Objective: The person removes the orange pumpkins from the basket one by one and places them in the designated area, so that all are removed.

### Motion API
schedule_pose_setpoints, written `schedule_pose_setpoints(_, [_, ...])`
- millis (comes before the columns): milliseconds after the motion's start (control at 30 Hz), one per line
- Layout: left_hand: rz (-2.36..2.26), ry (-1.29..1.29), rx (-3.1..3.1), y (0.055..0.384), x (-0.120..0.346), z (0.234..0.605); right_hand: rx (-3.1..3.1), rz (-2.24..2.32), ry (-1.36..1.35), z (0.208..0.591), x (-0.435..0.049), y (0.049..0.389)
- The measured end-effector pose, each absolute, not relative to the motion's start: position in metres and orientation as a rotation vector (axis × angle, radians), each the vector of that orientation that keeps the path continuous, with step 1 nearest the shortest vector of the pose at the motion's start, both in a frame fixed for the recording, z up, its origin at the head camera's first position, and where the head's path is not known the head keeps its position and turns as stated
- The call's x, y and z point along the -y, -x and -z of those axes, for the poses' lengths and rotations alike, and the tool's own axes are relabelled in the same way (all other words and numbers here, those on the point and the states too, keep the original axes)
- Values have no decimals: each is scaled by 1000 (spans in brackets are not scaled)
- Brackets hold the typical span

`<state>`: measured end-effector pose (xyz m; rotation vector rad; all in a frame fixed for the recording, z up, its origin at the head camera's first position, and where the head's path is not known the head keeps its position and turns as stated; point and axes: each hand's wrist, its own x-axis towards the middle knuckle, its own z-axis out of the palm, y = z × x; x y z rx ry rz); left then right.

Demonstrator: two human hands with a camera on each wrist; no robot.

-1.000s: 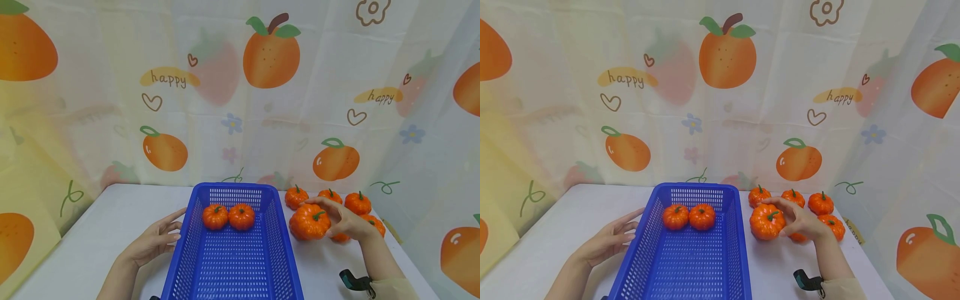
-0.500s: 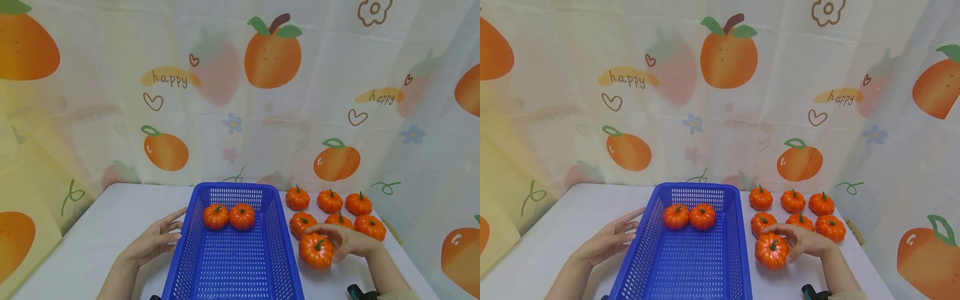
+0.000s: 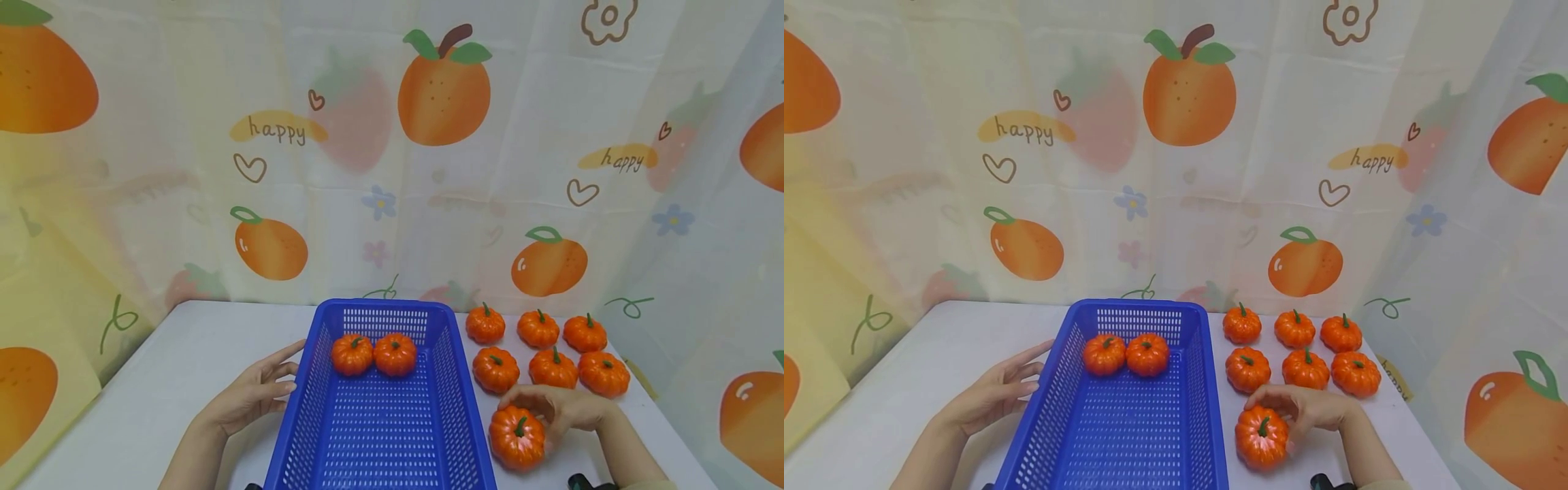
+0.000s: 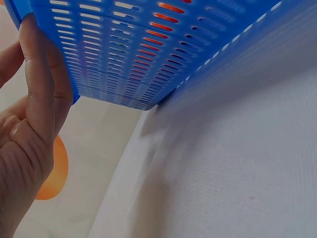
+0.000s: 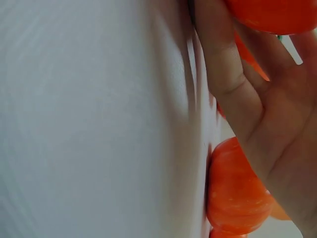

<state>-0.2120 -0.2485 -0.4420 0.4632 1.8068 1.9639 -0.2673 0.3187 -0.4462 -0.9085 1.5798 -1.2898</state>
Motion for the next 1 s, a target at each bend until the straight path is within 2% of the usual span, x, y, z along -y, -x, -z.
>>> schedule_pose_setpoints(1000, [-1984, -513, -1777, 211, 248, 442, -1835, 1207, 773, 437, -335, 266])
